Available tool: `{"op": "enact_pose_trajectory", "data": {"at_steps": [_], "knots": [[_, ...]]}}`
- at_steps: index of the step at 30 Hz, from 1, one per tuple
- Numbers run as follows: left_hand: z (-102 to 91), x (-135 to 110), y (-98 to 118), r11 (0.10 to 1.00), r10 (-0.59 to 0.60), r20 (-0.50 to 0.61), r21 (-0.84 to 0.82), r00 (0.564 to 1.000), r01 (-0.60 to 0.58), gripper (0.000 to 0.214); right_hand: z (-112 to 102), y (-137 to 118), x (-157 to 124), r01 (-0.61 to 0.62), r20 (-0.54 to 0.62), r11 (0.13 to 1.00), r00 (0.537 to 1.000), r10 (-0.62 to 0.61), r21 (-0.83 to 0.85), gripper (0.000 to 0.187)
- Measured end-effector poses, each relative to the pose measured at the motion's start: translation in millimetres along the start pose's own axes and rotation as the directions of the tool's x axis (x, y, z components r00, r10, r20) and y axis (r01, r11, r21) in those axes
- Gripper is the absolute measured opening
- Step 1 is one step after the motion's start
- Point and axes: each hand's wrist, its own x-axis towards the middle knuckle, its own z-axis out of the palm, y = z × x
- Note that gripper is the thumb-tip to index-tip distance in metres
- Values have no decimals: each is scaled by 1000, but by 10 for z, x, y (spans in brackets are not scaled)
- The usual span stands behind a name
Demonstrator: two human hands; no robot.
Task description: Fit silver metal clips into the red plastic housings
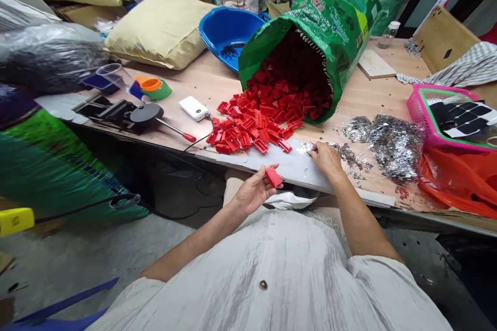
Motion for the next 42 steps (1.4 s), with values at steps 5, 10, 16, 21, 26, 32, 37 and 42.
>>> {"op": "enact_pose_trajectory", "data": {"at_steps": [5,10,16,21,26,32,37,42], "knots": [[9,-8,-18,998,16,-35,59,999,-13,38,-31,21,-35,20,-18,1000,1000,-20,6,14],[18,-9,-43,968,147,-46,212,988,-134,47,-6,75,-76,59,-76,997,996,-56,45,14],[34,-7,-59,946,171,-26,285,985,-157,48,23,141,-85,125,-113,985,987,-111,123,19],[30,-39,-74,973,88,17,215,996,-90,49,23,173,-119,222,-192,956,964,-185,190,26],[38,-69,-94,982,62,22,180,998,-65,60,35,190,-152,209,-235,948,960,-152,242,23],[51,-96,-88,997,9,62,74,998,-13,50,20,185,-190,239,-296,916,945,-142,323,22],[62,-108,-89,993,8,63,120,998,-15,57,-47,27,-338,213,-220,772,971,-97,598,17],[100,-134,-81,985,-25,72,173,997,12,45,-150,-337,-609,243,-55,605,949,-311,758,18]]}}
